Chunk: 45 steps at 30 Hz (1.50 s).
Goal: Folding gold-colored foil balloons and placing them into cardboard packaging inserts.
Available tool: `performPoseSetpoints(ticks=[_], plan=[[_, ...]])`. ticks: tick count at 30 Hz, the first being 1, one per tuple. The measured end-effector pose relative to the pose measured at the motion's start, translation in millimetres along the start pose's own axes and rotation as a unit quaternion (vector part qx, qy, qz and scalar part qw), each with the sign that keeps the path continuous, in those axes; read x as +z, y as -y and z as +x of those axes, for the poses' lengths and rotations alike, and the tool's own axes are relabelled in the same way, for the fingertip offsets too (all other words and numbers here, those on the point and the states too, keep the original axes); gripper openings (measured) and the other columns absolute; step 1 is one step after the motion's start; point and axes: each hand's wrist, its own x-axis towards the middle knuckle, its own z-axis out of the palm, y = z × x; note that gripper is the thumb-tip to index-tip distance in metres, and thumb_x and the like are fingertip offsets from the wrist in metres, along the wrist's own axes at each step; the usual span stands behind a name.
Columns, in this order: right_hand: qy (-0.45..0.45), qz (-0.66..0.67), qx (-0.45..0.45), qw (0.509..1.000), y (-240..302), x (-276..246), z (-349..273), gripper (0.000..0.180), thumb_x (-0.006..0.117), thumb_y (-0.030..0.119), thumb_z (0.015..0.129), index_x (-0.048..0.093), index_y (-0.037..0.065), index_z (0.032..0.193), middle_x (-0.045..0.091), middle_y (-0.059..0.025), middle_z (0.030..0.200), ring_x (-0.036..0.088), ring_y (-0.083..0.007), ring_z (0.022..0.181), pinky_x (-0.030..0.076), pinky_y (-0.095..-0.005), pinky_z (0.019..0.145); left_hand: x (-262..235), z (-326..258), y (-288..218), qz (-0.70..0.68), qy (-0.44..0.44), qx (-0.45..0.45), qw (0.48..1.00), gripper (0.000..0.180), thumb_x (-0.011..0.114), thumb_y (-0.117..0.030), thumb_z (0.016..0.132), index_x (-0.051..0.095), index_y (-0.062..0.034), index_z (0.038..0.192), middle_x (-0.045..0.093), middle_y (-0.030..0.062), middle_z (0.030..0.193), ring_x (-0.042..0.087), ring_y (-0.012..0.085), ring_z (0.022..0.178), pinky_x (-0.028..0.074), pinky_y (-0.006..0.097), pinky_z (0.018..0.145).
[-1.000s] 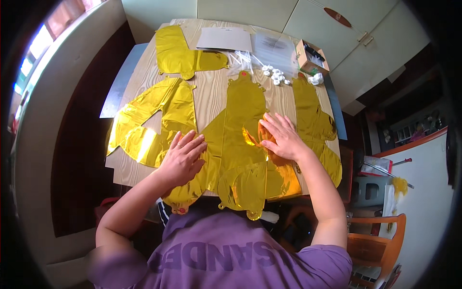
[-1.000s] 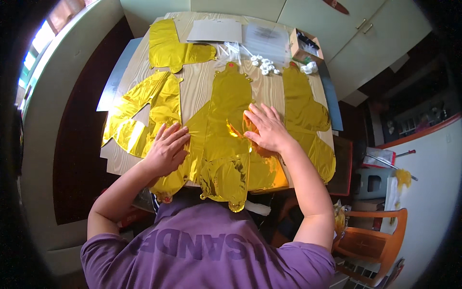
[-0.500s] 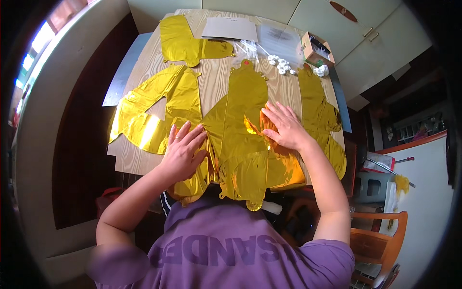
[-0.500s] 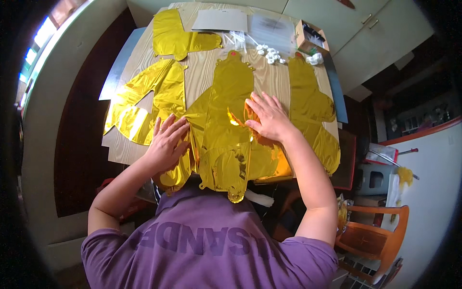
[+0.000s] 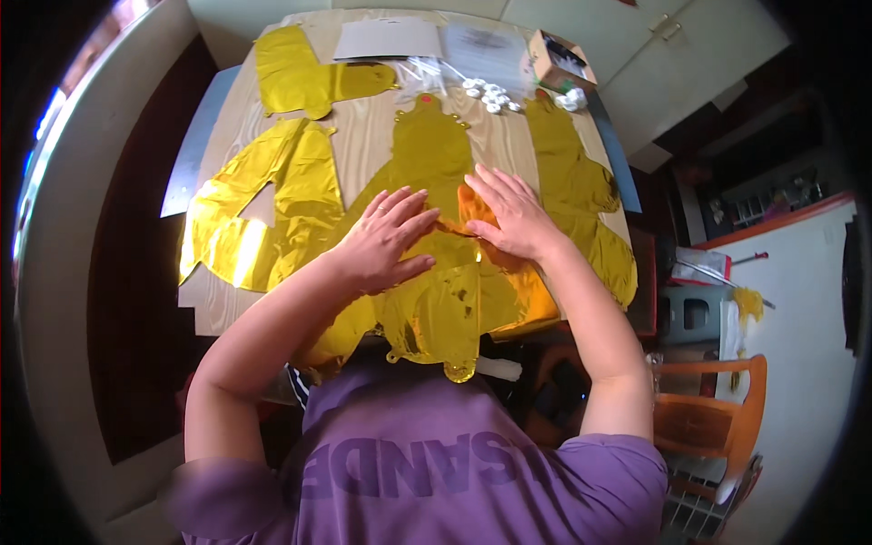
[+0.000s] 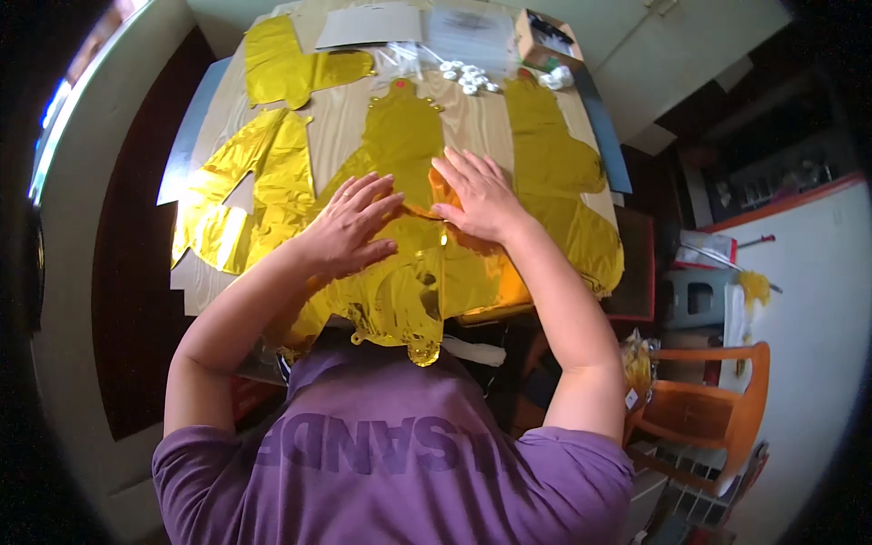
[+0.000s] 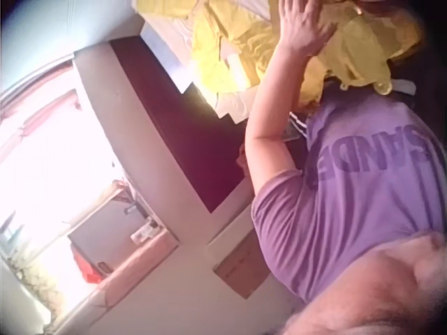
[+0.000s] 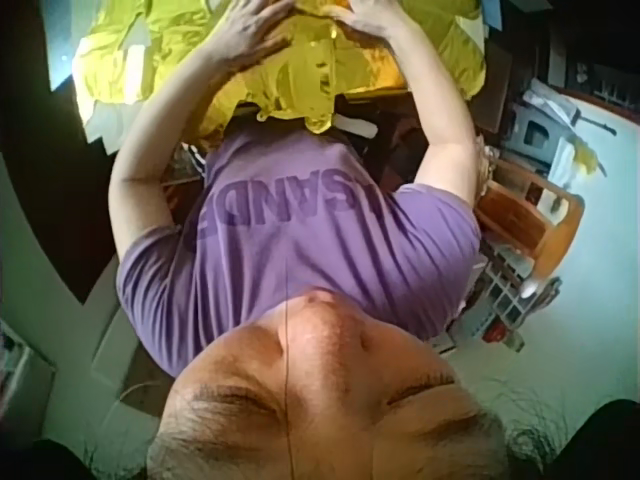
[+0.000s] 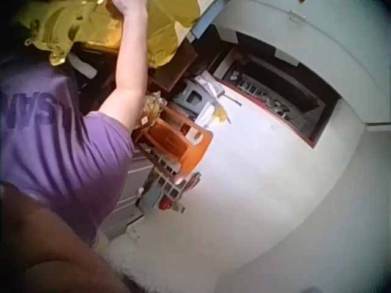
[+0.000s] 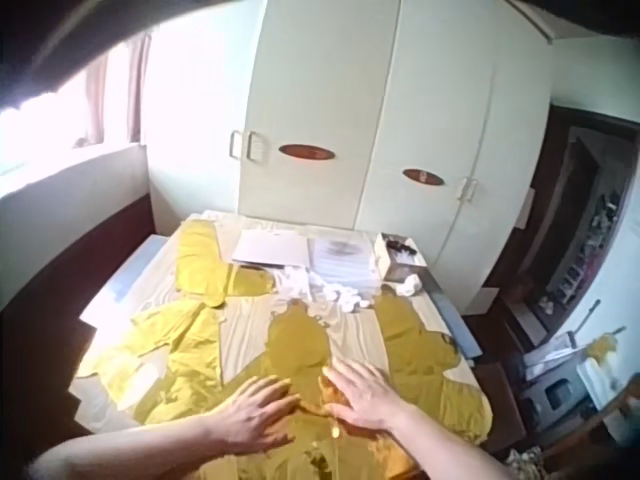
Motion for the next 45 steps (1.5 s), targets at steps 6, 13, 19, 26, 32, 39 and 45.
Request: performPoseSetpoints(ticks=[6, 13, 19, 26, 32, 39, 45], plan=[[-0.210, 0.100, 0.107, 0.967, 59, -35, -115, 0.022, 0.073, 0.020, 0.090, 0.062, 0.006, 0.076, 0.060, -0.0082, 0.068, 0.060, -0.0279, 0.064, 0.046, -0.0411, 0.062, 7, 3, 1, 0.023, 0.018, -0.010, 1.000, 0.074, 0.067, -0.050, 0.089, 0.046, -0.0101, 0.148, 0.039, 0.0191, 0.156, 0.029, 0.0392, 0.149, 0.020, 0.054, 0.123], [-0.175, 0.440, 0.421, 0.773, 62, 53, -230, 0.028, 0.071, 0.029, 0.096, 0.070, 0.003, 0.105, 0.072, -0.0053, 0.099, 0.066, -0.0195, 0.094, 0.048, -0.0319, 0.087, 5, 3, 0, 0.017, 0.019, -0.003, 1.000, 0.074, 0.069, -0.048, 0.088, 0.047, -0.0097, 0.148, 0.040, 0.0184, 0.156, 0.030, 0.0394, 0.148, 0.021, 0.054, 0.122], [-0.173, 0.639, 0.337, 0.670, 69, 51, -209, 0.022, 0.073, 0.022, 0.095, 0.073, 0.002, 0.104, 0.071, 0.0023, 0.100, 0.060, -0.0053, 0.091, 0.045, -0.0226, 0.084, 7, 6, 6, 0.017, 0.011, 0.005, 1.000, 0.073, 0.069, -0.047, 0.088, 0.047, -0.0095, 0.147, 0.040, 0.0181, 0.156, 0.031, 0.0392, 0.148, 0.022, 0.054, 0.122], [-0.225, 0.509, 0.359, 0.750, 46, -12, -164, 0.018, 0.070, 0.018, 0.095, 0.070, 0.003, 0.086, 0.062, 0.0058, 0.077, 0.050, -0.0024, 0.068, 0.042, -0.0226, 0.063, 13, 18, 17, 0.032, -0.003, 0.000, 0.999, 0.071, 0.067, -0.050, 0.089, 0.049, -0.0090, 0.145, 0.041, 0.0194, 0.154, 0.031, 0.0410, 0.147, 0.024, 0.053, 0.122], [-0.146, 0.372, 0.332, 0.854, 29, -40, -152, 0.019, 0.072, 0.014, 0.091, 0.065, -0.003, 0.085, 0.064, 0.0011, 0.076, 0.053, -0.0042, 0.070, 0.045, -0.0262, 0.063, 10, 20, 7, 0.044, -0.002, -0.020, 0.999, 0.072, 0.065, -0.051, 0.090, 0.049, -0.0068, 0.144, 0.041, 0.0204, 0.154, 0.032, 0.0406, 0.147, 0.023, 0.053, 0.122], [-0.162, 0.439, 0.322, 0.823, 48, -48, -162, 0.017, 0.072, 0.010, 0.089, 0.063, -0.003, 0.084, 0.065, 0.0005, 0.077, 0.054, -0.0040, 0.071, 0.046, -0.0271, 0.063, 1, 21, -4, 0.067, 0.030, -0.048, 0.996, 0.073, 0.069, -0.048, 0.088, 0.049, -0.0071, 0.145, 0.044, 0.0203, 0.153, 0.037, 0.0407, 0.144, 0.027, 0.054, 0.120], [-0.184, 0.222, 0.181, 0.940, 136, -77, -107, 0.016, 0.068, 0.010, 0.089, 0.058, 0.001, 0.080, 0.062, -0.0141, 0.074, 0.063, -0.0269, 0.062, 0.048, -0.0402, 0.057, 14, 18, 1, 0.021, -0.013, -0.041, 0.999, 0.072, 0.070, -0.045, 0.087, 0.048, -0.0089, 0.145, 0.040, 0.0196, 0.155, 0.033, 0.0408, 0.146, 0.024, 0.054, 0.122]])
